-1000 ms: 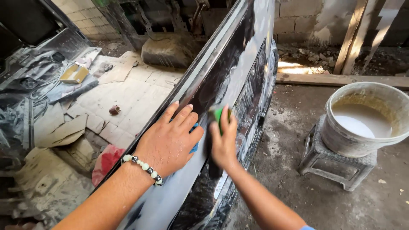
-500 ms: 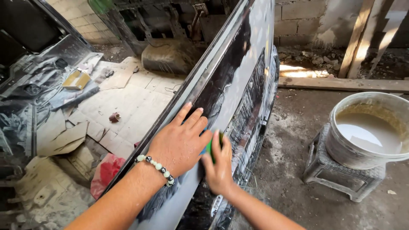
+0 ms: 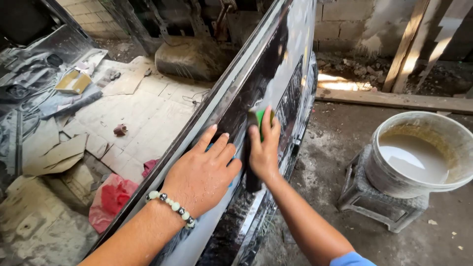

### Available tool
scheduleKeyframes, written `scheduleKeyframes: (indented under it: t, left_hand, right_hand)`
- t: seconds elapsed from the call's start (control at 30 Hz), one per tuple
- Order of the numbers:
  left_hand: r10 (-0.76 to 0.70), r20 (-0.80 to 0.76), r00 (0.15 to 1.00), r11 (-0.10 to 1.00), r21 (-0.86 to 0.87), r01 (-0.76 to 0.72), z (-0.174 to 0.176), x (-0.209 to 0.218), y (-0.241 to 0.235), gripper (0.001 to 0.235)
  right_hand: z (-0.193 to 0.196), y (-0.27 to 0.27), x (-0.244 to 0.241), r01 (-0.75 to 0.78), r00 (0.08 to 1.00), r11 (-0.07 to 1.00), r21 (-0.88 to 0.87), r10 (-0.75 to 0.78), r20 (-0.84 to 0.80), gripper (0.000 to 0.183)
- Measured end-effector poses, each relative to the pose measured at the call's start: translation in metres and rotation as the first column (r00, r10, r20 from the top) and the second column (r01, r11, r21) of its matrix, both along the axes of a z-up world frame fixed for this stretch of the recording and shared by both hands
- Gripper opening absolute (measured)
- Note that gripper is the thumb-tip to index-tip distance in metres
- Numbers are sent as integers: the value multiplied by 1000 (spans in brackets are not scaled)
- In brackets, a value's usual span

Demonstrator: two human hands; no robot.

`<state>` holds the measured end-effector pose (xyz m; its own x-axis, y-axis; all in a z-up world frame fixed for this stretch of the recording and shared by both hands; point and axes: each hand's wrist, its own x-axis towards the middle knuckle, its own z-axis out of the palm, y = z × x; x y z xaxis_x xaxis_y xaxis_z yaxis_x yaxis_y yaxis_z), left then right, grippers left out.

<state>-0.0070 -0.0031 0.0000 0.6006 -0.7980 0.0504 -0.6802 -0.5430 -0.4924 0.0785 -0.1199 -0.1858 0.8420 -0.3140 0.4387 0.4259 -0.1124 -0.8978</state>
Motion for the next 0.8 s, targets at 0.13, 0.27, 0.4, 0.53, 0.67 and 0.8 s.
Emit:
scheduleKeyframes:
  t: [0.13, 0.27, 0.4, 0.53, 0.67, 0.8]
  left_hand:
    - [-34, 27, 999, 999, -22, 35, 1, 8, -2, 20]
    - [-6, -17, 1000, 1000, -21, 6, 1, 3, 0, 16]
    - [-27, 5, 1000, 999, -27, 27, 0, 5, -1, 16]
    - [-22, 6, 1000, 999, -44, 23, 2, 8, -2, 25]
    - [30, -70, 997, 999, -32, -32, 10, 6, -8, 32]
    - [41, 22, 999, 999, -33, -40, 2, 34, -21, 39]
  right_hand:
    - [-32, 7, -26, -35, 994, 978, -204, 56, 99, 69]
    - [-13, -7, 25, -18, 998, 993, -114, 25, 56, 68]
    - [-8, -6, 8, -14, 1000, 998, -65, 13, -11, 68]
    - [-24, -3, 2, -47, 992, 983, -178, 67, 108, 70]
    - [8, -21, 55, -2, 1000, 999, -45, 2, 4, 68]
    - [-8, -9, 6, -20, 1000, 999, -36, 20, 8, 67]
